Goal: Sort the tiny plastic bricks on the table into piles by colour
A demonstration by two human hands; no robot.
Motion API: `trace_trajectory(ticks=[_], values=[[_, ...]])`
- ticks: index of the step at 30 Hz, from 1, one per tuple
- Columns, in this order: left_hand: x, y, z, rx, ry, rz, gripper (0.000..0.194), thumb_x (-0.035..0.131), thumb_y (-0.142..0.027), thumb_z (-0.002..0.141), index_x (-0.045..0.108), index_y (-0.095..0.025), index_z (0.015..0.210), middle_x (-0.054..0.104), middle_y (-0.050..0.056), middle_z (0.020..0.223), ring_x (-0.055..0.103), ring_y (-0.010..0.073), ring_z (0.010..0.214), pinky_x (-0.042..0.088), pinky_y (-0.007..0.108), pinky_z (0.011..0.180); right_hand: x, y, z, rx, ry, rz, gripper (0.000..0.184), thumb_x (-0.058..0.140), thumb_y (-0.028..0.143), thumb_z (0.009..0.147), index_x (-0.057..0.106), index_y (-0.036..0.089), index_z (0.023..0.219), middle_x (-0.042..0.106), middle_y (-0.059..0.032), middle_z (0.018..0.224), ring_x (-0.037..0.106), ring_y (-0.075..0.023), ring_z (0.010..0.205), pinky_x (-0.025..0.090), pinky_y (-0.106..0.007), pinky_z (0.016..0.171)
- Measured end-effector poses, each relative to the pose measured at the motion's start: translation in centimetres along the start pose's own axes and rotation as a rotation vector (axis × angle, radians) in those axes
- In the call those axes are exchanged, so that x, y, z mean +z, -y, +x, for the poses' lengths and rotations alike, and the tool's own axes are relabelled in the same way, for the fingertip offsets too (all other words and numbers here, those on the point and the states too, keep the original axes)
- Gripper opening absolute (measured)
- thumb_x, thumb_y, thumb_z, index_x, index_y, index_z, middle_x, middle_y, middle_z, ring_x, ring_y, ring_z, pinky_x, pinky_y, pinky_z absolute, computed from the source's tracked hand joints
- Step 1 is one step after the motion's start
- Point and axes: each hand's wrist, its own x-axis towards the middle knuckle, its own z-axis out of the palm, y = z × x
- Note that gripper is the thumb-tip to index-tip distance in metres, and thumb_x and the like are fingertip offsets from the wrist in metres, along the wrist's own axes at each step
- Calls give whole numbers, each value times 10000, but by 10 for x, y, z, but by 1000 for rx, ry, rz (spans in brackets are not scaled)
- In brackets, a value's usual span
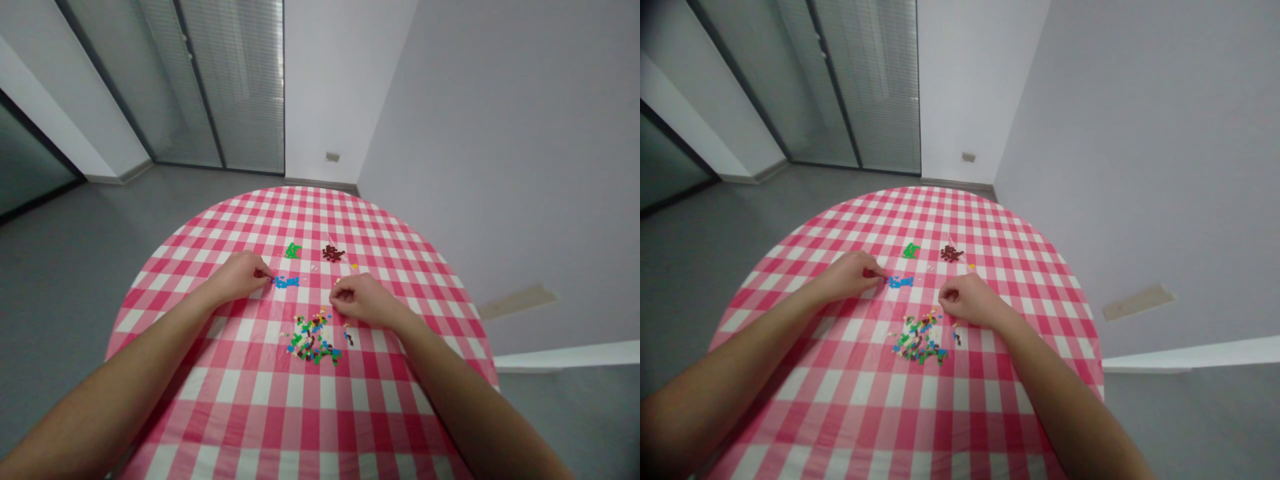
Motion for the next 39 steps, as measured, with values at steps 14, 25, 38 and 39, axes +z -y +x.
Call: trace_trajectory(ticks=[14,25,38,39], values=[[22,-68,-11,276,-156,-153,150,629,-248,922,775,-224,900,719,32,787,613,181,764,451,329,739,34,8,2,41,-156,489,298,717,264,736,436,245,833,695,-12,802,617,-128,628,487,-255,568],[28,-78,-14,351,-140,-178,140,631,-213,936,767,-216,906,730,28,808,625,172,762,431,323,732,39,5,2,-12,-114,430,292,698,271,807,407,244,796,688,-21,821,647,-160,726,486,-277,620],[7,-53,-7,240,-73,-119,120,669,-189,852,785,-219,844,729,27,767,618,190,759,437,326,745,18,8,2,39,-144,195,173,673,275,833,525,217,767,596,13,663,549,-130,589,412,-249,546],[2,-45,-5,193,-56,-115,127,666,-178,842,782,-217,811,732,27,759,617,181,738,437,320,742,12,7,2,52,-90,146,147,675,252,827,551,209,762,602,12,652,554,-129,586,412,-247,551]])
